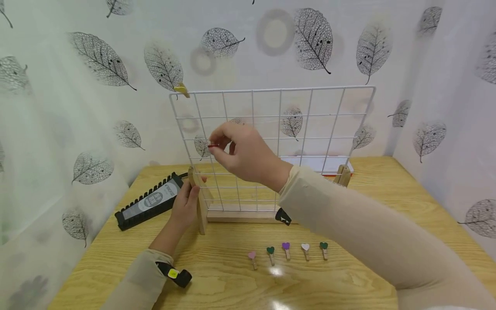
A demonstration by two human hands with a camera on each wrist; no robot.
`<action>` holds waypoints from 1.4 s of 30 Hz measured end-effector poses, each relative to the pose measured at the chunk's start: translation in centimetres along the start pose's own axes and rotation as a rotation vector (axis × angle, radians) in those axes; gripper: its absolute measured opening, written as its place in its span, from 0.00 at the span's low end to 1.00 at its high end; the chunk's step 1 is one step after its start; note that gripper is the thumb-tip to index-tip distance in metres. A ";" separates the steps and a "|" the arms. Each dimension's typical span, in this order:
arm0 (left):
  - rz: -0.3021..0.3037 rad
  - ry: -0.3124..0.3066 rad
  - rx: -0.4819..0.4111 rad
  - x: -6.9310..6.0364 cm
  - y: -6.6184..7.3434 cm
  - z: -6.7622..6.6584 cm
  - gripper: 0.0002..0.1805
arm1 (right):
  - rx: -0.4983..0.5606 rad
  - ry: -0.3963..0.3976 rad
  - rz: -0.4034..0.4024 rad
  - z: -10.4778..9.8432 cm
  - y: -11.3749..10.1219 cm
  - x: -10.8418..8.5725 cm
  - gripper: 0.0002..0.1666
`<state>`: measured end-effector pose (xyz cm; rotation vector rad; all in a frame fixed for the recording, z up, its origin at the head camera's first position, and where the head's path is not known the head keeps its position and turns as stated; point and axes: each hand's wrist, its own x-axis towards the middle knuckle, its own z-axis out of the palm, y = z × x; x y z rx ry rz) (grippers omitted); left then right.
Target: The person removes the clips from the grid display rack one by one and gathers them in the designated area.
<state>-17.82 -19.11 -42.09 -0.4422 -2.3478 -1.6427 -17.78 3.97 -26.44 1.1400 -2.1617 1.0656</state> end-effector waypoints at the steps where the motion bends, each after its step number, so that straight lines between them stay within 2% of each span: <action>1: -0.008 -0.002 -0.002 -0.1 0.6 0.0 0.19 | 0.010 -0.011 0.013 0.2 0.0 -0.3 0.08; 2: -0.017 -0.004 -0.004 -0.2 1.1 -0.1 0.19 | 0.020 -0.023 0.027 0.4 0.1 -0.6 0.08; 8: -0.008 -0.007 -0.010 -0.1 1.1 -0.1 0.20 | 0.084 -0.116 0.167 1.7 0.7 -2.6 0.08; 11: 0.003 0.000 -0.008 0.2 -0.2 0.1 0.19 | 0.112 -0.181 0.224 2.5 1.1 -4.0 0.09; 15: 0.017 0.012 -0.001 0.6 -2.1 0.3 0.20 | 0.157 -0.268 0.255 3.6 1.5 -5.6 0.09; 19: 0.040 0.015 -0.013 0.6 -2.6 0.3 0.19 | 0.209 -0.343 0.268 4.7 1.9 -7.1 0.08; 27: 0.090 0.021 0.028 0.5 -2.9 0.2 0.22 | 0.250 -0.639 0.328 7.3 2.7 -10.6 0.02; 31: 0.090 0.018 0.025 0.4 -2.9 0.2 0.23 | 0.294 -0.750 0.420 8.1 2.7 -11.8 0.03; 35: 0.067 0.023 0.025 0.4 -3.0 0.1 0.21 | 0.268 -0.823 0.467 9.0 2.4 -12.4 0.05; 38: 0.072 0.024 0.022 0.4 -3.0 0.2 0.21 | 0.208 -0.857 0.450 9.6 2.3 -12.8 0.07; 42: 0.086 0.022 0.023 0.5 -2.9 0.2 0.21 | 0.173 -0.863 0.442 10.0 2.3 -13.1 0.06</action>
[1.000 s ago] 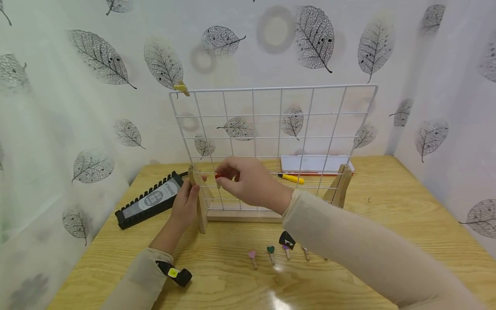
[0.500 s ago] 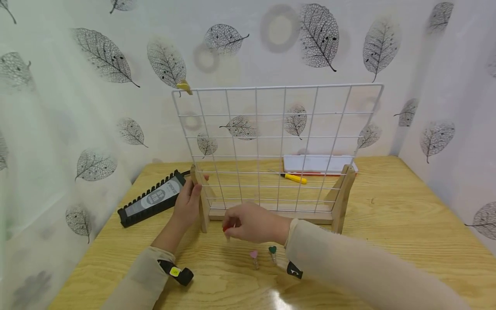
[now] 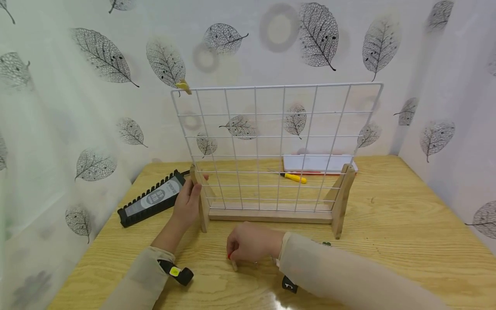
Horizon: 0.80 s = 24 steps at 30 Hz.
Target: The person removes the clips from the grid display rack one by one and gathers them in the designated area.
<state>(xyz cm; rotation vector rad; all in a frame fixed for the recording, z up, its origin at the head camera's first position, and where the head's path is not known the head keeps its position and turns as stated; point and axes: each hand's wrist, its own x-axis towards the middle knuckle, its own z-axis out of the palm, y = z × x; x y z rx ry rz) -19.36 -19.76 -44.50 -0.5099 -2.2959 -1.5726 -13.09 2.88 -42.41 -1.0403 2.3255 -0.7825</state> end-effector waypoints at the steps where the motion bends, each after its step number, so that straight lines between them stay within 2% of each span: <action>1: 0.004 0.000 0.002 0.0 0.0 0.0 0.21 | -0.008 0.004 0.000 0.1 0.0 0.0 0.06; 8: 0.010 0.002 0.002 0.2 0.1 -0.1 0.25 | -0.021 0.006 -0.011 0.2 0.4 0.2 0.06; 14: 0.006 0.008 0.003 0.1 0.1 -0.2 0.22 | -0.048 -0.019 -0.033 0.4 0.7 0.3 0.06; 17: 0.000 0.002 -0.001 0.1 0.1 -0.1 0.20 | -0.086 0.000 -0.065 -0.2 0.7 0.3 0.05; 20: 0.002 0.001 0.005 0.1 0.0 0.0 0.21 | -0.141 0.085 -0.142 -1.9 0.3 0.4 0.06; 24: 0.008 0.010 0.014 0.0 0.0 0.1 0.24 | -0.248 0.313 -0.273 -5.4 -1.4 0.3 0.06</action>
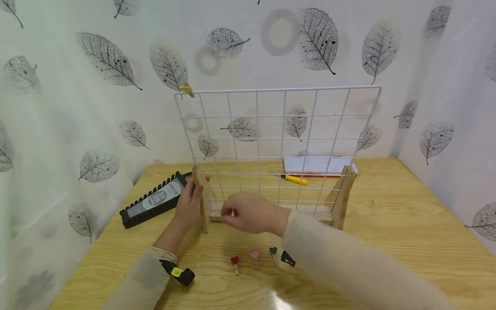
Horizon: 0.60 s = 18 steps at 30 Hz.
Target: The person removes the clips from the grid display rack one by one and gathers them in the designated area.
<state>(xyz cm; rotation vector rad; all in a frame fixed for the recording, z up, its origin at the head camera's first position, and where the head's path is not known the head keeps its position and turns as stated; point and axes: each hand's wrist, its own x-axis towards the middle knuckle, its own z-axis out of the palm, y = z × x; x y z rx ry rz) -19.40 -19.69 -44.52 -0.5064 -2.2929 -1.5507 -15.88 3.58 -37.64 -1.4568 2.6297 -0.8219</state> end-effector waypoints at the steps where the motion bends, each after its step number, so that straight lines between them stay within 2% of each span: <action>1: -0.001 0.001 -0.001 -0.1 0.0 0.0 0.24 | -0.032 0.063 -0.031 -1.0 -0.3 0.4 0.06; 7: -0.004 -0.011 -0.019 -0.1 -0.2 -0.4 0.24 | -0.175 0.461 -0.205 -6.2 -1.9 2.7 0.05; 10: -0.012 -0.006 -0.018 -0.1 -0.1 -0.5 0.25 | -0.203 0.605 -0.265 -8.4 -2.7 3.9 0.05; 13: -0.019 -0.007 -0.020 -0.1 0.1 -0.4 0.27 | -0.237 0.693 -0.324 -10.4 -3.5 4.9 0.07; 18: 0.008 -0.012 -0.022 -0.1 0.0 0.0 0.29 | -0.320 0.777 -0.402 -13.3 -4.9 6.5 0.11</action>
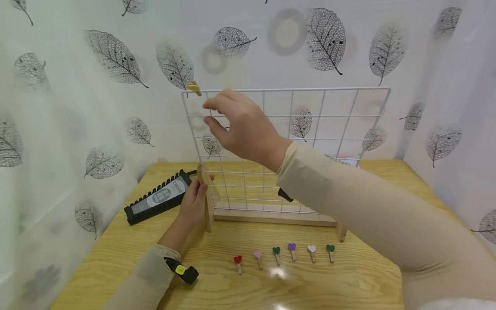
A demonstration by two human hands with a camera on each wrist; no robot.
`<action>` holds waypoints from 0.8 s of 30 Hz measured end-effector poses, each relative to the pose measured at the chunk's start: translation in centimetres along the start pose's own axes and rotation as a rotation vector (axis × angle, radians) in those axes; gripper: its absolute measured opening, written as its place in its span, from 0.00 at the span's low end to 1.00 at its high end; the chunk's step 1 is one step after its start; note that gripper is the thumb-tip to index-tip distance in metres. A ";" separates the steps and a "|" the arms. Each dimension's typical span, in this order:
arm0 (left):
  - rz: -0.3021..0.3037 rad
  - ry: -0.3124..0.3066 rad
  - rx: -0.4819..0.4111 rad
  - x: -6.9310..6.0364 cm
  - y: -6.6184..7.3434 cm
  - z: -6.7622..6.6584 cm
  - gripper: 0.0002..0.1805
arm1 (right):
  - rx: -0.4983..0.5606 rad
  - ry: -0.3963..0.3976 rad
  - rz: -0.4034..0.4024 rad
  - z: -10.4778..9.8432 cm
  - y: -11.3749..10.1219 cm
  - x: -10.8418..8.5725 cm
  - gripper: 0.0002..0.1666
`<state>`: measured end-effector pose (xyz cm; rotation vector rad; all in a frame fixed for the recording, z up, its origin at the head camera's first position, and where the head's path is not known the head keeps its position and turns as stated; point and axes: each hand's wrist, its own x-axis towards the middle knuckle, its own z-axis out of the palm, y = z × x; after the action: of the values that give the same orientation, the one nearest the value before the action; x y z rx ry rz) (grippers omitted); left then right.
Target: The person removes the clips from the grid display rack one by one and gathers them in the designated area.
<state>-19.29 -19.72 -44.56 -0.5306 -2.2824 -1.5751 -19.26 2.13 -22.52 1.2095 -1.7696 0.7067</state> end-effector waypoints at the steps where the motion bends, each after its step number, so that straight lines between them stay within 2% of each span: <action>1: 0.005 0.002 0.002 0.0 -0.1 0.1 0.28 | -0.010 0.011 -0.002 -0.2 0.1 0.5 0.12; 4: 0.013 0.009 0.004 -0.1 -0.2 0.2 0.27 | -0.024 0.027 0.016 -0.5 0.3 2.0 0.16; 7: -0.006 0.011 0.008 -0.2 -0.2 0.1 0.24 | -0.026 0.000 0.084 -0.5 0.5 3.4 0.19; 11: -0.040 0.006 0.007 -0.2 -0.2 0.0 0.20 | -0.037 -0.113 0.208 -0.4 0.7 4.8 0.24; 14: -0.049 -0.002 0.000 -0.3 -0.3 0.0 0.19 | -0.051 -0.203 0.270 -0.3 0.8 5.4 0.25; 18: -0.032 -0.006 -0.010 -0.3 -0.3 0.1 0.20 | -0.063 -0.267 0.305 -0.2 0.6 5.9 0.22; 24: 0.006 -0.001 0.014 -0.1 -0.2 0.1 0.29 | -0.055 -0.284 0.338 -0.1 0.5 6.3 0.15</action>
<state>-19.31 -19.73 -44.76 -0.5338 -2.2887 -1.5554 -20.70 -0.46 -16.89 1.0222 -2.2495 0.6961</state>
